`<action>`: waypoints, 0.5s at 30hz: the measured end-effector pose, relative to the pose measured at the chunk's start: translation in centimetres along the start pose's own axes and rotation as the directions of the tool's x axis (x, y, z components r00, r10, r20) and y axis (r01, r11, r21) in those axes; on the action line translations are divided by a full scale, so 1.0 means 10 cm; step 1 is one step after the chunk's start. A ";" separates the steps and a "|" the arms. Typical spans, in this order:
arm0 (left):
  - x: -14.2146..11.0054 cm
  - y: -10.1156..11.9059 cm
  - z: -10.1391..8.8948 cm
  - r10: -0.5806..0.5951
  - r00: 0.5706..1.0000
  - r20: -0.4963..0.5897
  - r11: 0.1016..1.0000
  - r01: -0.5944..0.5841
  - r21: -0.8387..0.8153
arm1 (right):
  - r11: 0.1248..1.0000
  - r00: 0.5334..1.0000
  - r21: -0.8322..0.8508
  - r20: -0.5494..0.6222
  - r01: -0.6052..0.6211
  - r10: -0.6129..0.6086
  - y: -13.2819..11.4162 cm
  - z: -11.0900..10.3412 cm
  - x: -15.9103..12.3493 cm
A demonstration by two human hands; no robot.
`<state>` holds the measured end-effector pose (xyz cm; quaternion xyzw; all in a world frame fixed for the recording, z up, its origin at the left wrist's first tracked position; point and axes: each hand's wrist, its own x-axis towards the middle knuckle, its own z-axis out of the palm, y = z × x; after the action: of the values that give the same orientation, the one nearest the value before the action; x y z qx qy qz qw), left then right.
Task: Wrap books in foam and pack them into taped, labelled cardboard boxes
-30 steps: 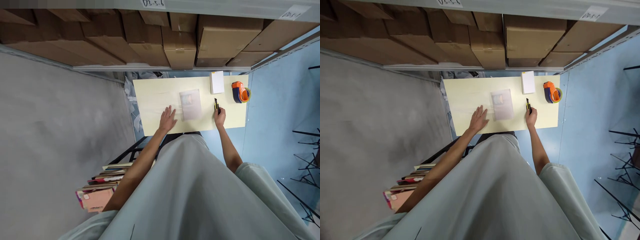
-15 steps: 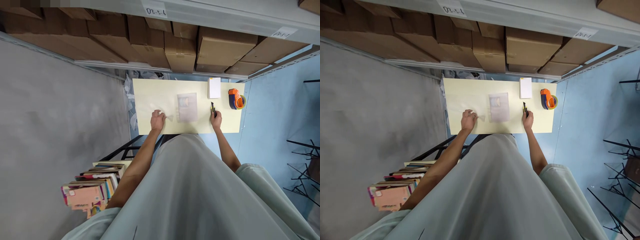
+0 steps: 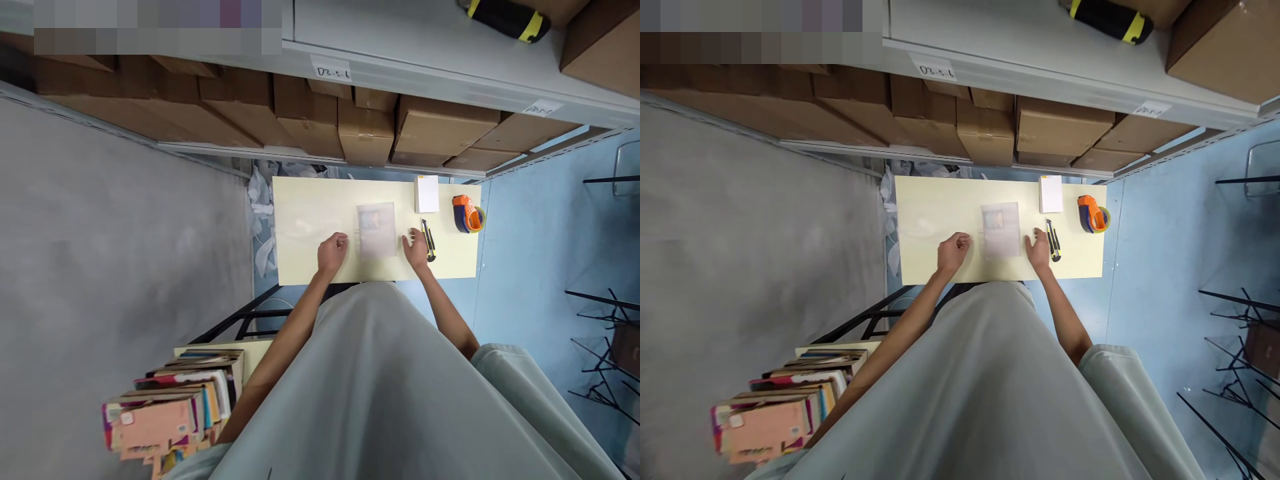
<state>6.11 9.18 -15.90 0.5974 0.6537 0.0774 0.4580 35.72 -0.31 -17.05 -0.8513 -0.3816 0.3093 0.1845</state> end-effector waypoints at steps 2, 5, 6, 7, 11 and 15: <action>0.02 0.09 0.13 -0.075 0.997 0.012 0.993 0.076 -0.092 | 0.996 0.990 0.033 0.113 -0.082 0.078 -0.20 0.17 0.03; 0.12 0.16 0.32 -0.172 0.984 0.044 0.954 0.178 -0.241 | 0.976 0.970 0.026 0.114 -0.218 0.214 -0.41 0.36 0.11; 0.15 0.17 0.37 -0.209 0.976 0.064 0.931 0.218 -0.292 | 0.968 0.965 0.029 0.088 -0.250 0.247 -0.46 0.39 0.14; 0.19 0.18 0.42 -0.242 0.966 0.088 0.906 0.257 -0.336 | 0.960 0.959 0.039 0.077 -0.277 0.274 -0.49 0.41 0.16; 0.26 0.16 0.51 -0.282 0.938 0.204 0.837 0.344 -0.426 | 0.920 0.931 0.210 0.229 -0.331 0.283 -0.61 0.40 0.15; 0.21 0.11 0.40 -0.254 0.932 0.260 0.795 0.354 -0.493 | 0.880 0.950 0.427 0.302 -0.210 0.081 -0.79 0.33 0.00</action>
<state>9.90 9.46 -18.54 0.3383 0.6498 0.1263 0.6689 29.32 4.99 -15.16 -0.7597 -0.2550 0.5180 0.2993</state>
